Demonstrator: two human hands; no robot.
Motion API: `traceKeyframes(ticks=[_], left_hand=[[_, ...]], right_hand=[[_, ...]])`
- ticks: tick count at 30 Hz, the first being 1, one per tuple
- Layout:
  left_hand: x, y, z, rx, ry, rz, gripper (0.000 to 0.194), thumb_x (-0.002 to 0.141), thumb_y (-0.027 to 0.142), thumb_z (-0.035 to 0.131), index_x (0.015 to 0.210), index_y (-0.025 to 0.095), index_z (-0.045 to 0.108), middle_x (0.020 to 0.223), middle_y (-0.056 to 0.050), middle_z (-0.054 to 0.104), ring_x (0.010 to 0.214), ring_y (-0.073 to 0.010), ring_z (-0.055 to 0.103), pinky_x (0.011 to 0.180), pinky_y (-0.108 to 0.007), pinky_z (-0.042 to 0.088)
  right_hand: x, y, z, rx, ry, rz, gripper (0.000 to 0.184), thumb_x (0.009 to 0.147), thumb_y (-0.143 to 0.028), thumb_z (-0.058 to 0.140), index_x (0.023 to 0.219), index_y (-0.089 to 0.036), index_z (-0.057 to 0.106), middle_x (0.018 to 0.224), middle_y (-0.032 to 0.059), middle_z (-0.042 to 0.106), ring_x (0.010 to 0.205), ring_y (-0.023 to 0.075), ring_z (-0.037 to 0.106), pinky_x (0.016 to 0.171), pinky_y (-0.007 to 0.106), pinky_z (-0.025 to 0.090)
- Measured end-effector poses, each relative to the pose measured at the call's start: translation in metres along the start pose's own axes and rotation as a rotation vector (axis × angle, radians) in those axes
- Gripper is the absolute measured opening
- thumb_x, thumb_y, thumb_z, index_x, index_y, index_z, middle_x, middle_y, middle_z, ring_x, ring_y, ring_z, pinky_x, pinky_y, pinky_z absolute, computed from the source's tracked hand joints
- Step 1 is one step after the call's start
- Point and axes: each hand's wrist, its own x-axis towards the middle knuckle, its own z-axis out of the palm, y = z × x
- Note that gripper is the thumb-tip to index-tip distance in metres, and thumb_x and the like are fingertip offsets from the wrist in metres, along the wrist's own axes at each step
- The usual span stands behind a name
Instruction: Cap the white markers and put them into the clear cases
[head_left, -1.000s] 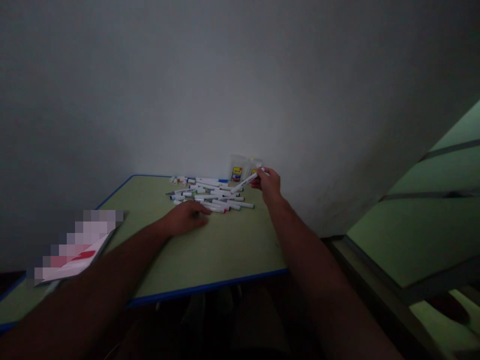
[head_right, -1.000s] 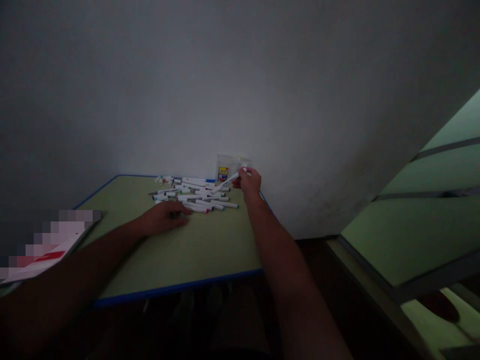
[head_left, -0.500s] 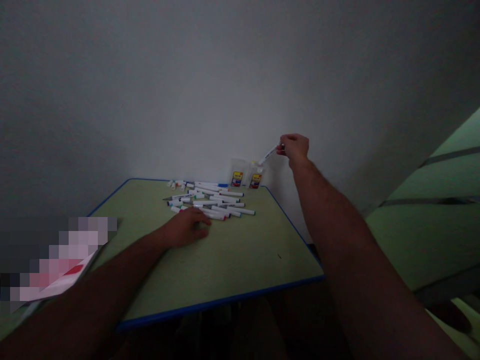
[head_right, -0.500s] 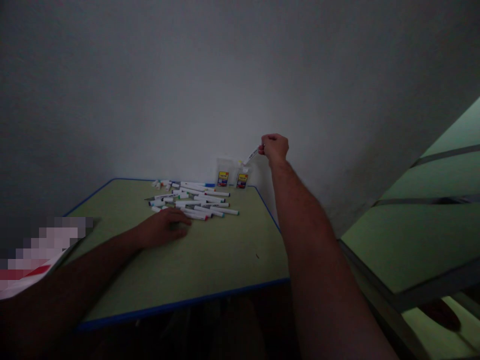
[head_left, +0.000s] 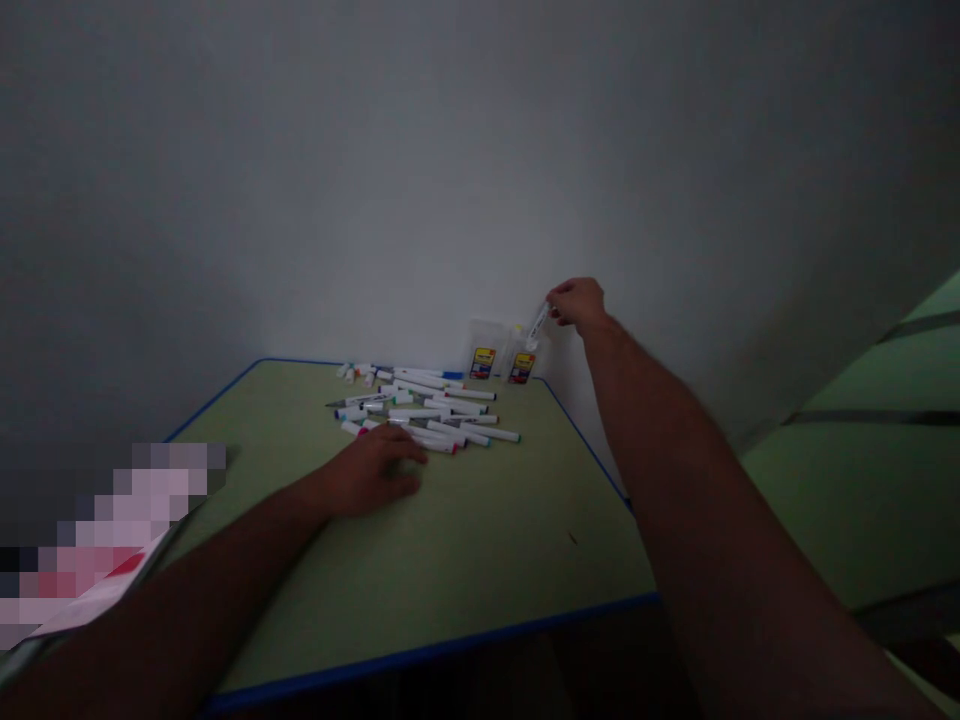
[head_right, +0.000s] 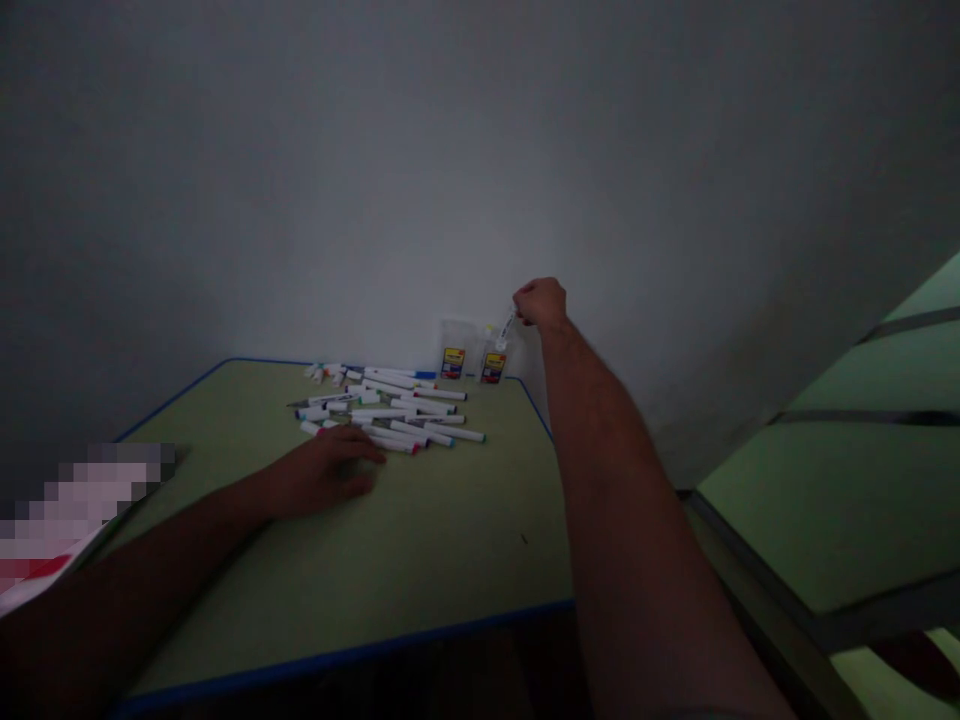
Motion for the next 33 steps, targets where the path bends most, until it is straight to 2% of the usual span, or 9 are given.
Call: traceKeyframes(ticks=[8, 13, 16, 22, 29, 33], left_hand=[[-0.001, 0.000, 0.001, -0.029, 0.008, -0.016, 0.034, 0.082, 0.034, 0.067, 0.113, 0.020, 0.073, 0.120, -0.012, 0.066, 0.115, -0.0284, 0.059, 0.101, -0.047, 0.047], [-0.001, -0.003, 0.003, -0.049, 0.027, -0.002, 0.034, 0.080, 0.032, 0.070, 0.112, 0.022, 0.073, 0.119, -0.012, 0.066, 0.114, -0.0289, 0.059, 0.100, -0.048, 0.047], [0.000, -0.002, 0.003, -0.051, 0.032, -0.004, 0.033, 0.080, 0.032, 0.070, 0.111, 0.023, 0.073, 0.120, -0.011, 0.066, 0.114, -0.0291, 0.059, 0.099, -0.049, 0.048], [-0.001, 0.000, 0.001, -0.053, 0.015, -0.026, 0.034, 0.080, 0.031, 0.070, 0.112, 0.022, 0.073, 0.119, -0.011, 0.066, 0.115, -0.0296, 0.058, 0.100, -0.049, 0.046], [-0.001, 0.000, 0.001, -0.047, 0.011, -0.033, 0.033, 0.081, 0.034, 0.069, 0.112, 0.024, 0.073, 0.121, -0.010, 0.066, 0.116, -0.0287, 0.058, 0.101, -0.048, 0.045], [-0.002, -0.002, 0.002, -0.034, 0.021, -0.046, 0.033, 0.080, 0.034, 0.070, 0.111, 0.024, 0.073, 0.121, -0.011, 0.065, 0.115, -0.0297, 0.059, 0.101, -0.048, 0.045]], right_hand=[[0.001, 0.018, 0.023, -0.387, -0.178, -0.065, 0.013, 0.074, -0.018, 0.076, 0.085, -0.011, 0.075, 0.065, 0.0084, 0.069, 0.065, 0.0198, 0.069, 0.065, 0.029, 0.058], [0.001, 0.024, 0.035, -0.487, -0.195, -0.169, 0.009, 0.072, -0.015, 0.076, 0.081, -0.013, 0.076, 0.081, 0.0109, 0.074, 0.085, 0.0246, 0.072, 0.082, 0.035, 0.058], [0.004, 0.026, 0.039, -0.511, -0.210, -0.209, 0.006, 0.072, -0.016, 0.076, 0.078, -0.015, 0.075, 0.086, 0.0101, 0.074, 0.090, 0.0252, 0.072, 0.089, 0.038, 0.056], [0.008, 0.024, 0.042, -0.595, -0.271, -0.259, 0.004, 0.071, -0.013, 0.077, 0.074, -0.016, 0.075, 0.079, 0.0083, 0.073, 0.085, 0.0244, 0.071, 0.088, 0.039, 0.056], [0.006, 0.019, 0.044, -0.666, -0.269, -0.293, 0.012, 0.069, -0.015, 0.079, 0.081, -0.014, 0.076, 0.087, 0.0107, 0.074, 0.089, 0.0266, 0.071, 0.086, 0.040, 0.057], [0.008, 0.018, 0.045, -0.683, -0.282, -0.304, 0.008, 0.068, -0.016, 0.080, 0.075, -0.016, 0.075, 0.087, 0.0089, 0.074, 0.091, 0.0262, 0.071, 0.090, 0.041, 0.055]])
